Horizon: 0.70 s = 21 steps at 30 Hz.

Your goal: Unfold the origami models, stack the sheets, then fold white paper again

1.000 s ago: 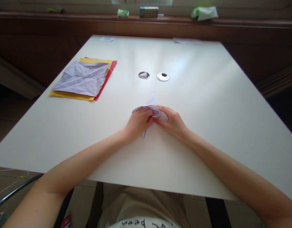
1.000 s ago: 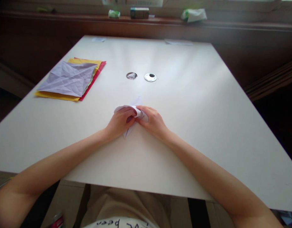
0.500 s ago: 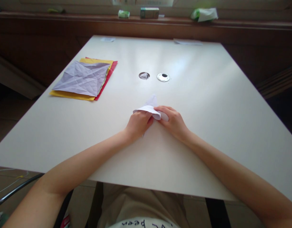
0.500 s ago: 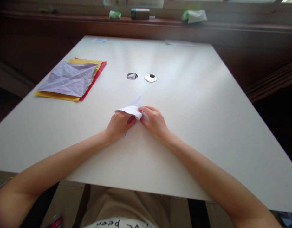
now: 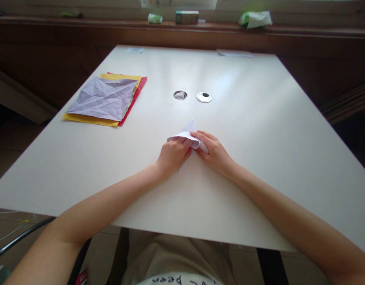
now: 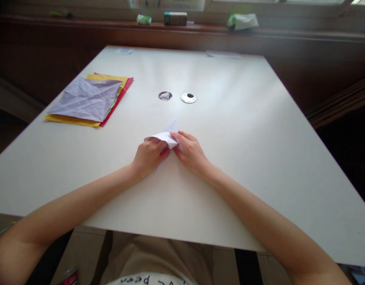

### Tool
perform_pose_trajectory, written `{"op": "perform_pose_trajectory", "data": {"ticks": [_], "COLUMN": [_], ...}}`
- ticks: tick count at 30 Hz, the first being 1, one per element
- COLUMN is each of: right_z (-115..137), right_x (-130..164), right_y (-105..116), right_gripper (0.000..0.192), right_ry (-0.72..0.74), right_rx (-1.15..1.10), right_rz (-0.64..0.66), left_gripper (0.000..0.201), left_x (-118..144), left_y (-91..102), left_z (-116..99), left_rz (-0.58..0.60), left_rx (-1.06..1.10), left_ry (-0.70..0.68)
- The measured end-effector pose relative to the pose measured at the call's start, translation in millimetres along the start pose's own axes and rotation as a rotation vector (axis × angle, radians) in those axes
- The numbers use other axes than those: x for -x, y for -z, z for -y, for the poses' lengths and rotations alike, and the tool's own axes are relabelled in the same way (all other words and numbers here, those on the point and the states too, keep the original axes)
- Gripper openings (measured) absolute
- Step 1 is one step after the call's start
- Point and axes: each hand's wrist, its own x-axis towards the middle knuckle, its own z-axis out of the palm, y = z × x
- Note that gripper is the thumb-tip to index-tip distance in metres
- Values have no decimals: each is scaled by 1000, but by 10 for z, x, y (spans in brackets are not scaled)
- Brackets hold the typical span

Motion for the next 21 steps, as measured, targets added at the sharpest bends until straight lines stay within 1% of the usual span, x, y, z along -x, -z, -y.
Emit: {"op": "perform_pose_trajectory", "data": {"ticks": [2, 6, 9, 12, 14, 17, 19, 21], "right_z": [-7, 5, 34, 54, 50, 23, 4, -5], "right_x": [3, 15, 23, 23, 18, 5, -3, -8], "right_y": [-16, -26, -9, 11, 19, 30, 44, 66], "right_gripper": [41, 46, 49, 50, 49, 46, 40, 31], "right_ry": [13, 19, 18, 15, 15, 15, -14, -80], "right_rx": [43, 124, 156, 160, 147, 85, 10, -57], "right_rz": [34, 95, 136, 179, 194, 149, 63, -32], "left_gripper": [19, 20, 19, 19, 20, 21, 20, 20], "left_x": [-6, -32, -42, -40, -38, -39, -40, -40], "left_y": [8, 74, 105, 95, 81, 60, 43, 25], "left_z": [1, -19, -36, -39, -35, -27, -19, -10], "left_rz": [14, 126, 182, 200, 189, 163, 149, 133], "left_rx": [-33, -115, -145, -153, -143, -123, -120, -121], "left_ry": [-5, -31, -45, -51, -57, -32, 6, 34]}}
